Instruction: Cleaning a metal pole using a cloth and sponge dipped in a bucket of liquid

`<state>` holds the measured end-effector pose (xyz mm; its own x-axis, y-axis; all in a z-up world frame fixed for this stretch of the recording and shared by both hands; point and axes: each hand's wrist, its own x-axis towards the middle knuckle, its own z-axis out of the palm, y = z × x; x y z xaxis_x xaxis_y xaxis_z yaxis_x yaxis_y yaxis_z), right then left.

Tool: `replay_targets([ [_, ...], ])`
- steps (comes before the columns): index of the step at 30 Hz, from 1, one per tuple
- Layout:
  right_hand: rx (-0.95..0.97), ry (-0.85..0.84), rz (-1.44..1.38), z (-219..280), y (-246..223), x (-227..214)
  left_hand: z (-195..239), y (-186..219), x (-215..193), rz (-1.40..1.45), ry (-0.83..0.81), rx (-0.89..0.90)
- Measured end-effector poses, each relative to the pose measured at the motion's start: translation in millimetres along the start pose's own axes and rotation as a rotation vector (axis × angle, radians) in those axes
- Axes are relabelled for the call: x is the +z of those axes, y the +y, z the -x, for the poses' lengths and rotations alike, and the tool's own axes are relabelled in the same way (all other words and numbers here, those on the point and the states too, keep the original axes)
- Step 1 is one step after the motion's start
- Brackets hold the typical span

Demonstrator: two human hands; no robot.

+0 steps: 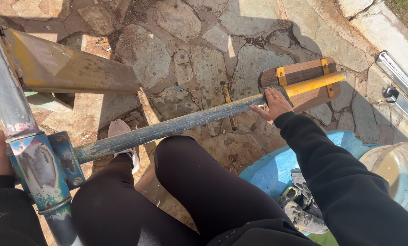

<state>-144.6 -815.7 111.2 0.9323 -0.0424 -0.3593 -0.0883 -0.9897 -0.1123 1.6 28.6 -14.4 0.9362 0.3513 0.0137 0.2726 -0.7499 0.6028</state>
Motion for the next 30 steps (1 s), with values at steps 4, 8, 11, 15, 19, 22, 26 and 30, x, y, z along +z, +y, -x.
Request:
replay_targets([
  [4, -0.083, 0.037, -0.023, -5.4, 8.7, 15.7, 3.2, 74.0, -18.6, 0.618, -0.536, -0.168],
  [8, 0.236, -0.001, -0.083, -9.0, -27.1, 27.3, 7.1, 4.3, 4.4, 0.009, -0.028, -0.042],
  [11, 0.001, 0.128, -0.143, -9.2, -118.8, 23.8, -0.4, 14.0, 15.1, 0.285, -0.268, -0.07],
  [15, -0.361, 0.151, -0.302, 4.5, -150.3, 17.6, -12.2, 54.2, -4.5, 0.541, -0.498, 0.006],
  [19, 0.128, 0.054, -0.155, 1.0, -13.3, 36.1, 3.6, 38.9, -13.2, 0.512, -0.501, -0.246],
  [22, 0.351, 0.026, -0.201, -4.3, 5.1, 49.5, -14.8, 24.8, 2.5, 0.629, -0.614, 0.059],
  [26, 0.01, 0.126, -0.258, -4.2, -132.1, 36.4, -2.0, 34.2, 3.0, 0.607, -0.551, -0.086],
  [30, -0.252, 0.183, -0.214, -2.4, -124.1, 33.5, 4.0, 28.5, -10.8, 0.236, -0.204, -0.157],
])
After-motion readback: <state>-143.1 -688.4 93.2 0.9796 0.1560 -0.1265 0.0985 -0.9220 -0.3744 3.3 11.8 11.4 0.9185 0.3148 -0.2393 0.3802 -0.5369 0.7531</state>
